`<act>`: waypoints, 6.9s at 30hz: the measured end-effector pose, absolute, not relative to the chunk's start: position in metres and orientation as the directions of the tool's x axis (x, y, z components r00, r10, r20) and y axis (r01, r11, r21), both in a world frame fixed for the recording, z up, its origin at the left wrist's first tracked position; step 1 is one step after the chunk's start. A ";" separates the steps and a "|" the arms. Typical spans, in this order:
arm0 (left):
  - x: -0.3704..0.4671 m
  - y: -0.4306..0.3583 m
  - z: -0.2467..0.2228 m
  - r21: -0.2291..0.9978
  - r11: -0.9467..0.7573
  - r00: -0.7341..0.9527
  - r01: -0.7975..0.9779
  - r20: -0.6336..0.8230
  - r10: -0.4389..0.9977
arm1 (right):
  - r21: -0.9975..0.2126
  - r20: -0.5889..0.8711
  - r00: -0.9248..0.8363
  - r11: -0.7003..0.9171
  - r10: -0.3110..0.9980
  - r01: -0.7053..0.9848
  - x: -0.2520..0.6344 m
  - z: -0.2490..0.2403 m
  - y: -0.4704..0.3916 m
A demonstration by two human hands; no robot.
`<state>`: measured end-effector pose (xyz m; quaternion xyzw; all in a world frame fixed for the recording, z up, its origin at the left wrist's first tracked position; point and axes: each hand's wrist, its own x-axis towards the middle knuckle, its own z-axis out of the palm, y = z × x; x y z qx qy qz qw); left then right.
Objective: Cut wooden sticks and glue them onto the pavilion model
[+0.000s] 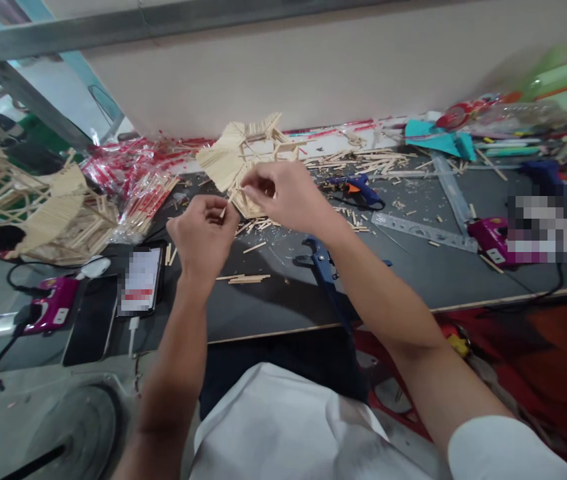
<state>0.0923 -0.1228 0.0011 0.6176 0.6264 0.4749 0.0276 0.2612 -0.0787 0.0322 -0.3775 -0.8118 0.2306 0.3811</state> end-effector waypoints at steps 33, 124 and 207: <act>0.105 -0.134 -0.053 0.564 -0.447 0.295 0.694 0.344 0.892 | -0.888 0.374 -0.282 0.428 0.884 0.165 0.265 -0.070 -0.113; 0.098 -0.145 -0.054 0.532 -0.463 0.323 0.709 0.338 0.884 | -0.789 -0.070 -0.264 0.109 0.962 0.605 0.290 -0.027 -0.206; 0.096 -0.139 -0.053 0.587 -0.371 0.290 0.720 0.231 0.929 | -0.401 -0.176 -0.097 0.019 0.980 0.916 0.271 -0.032 -0.202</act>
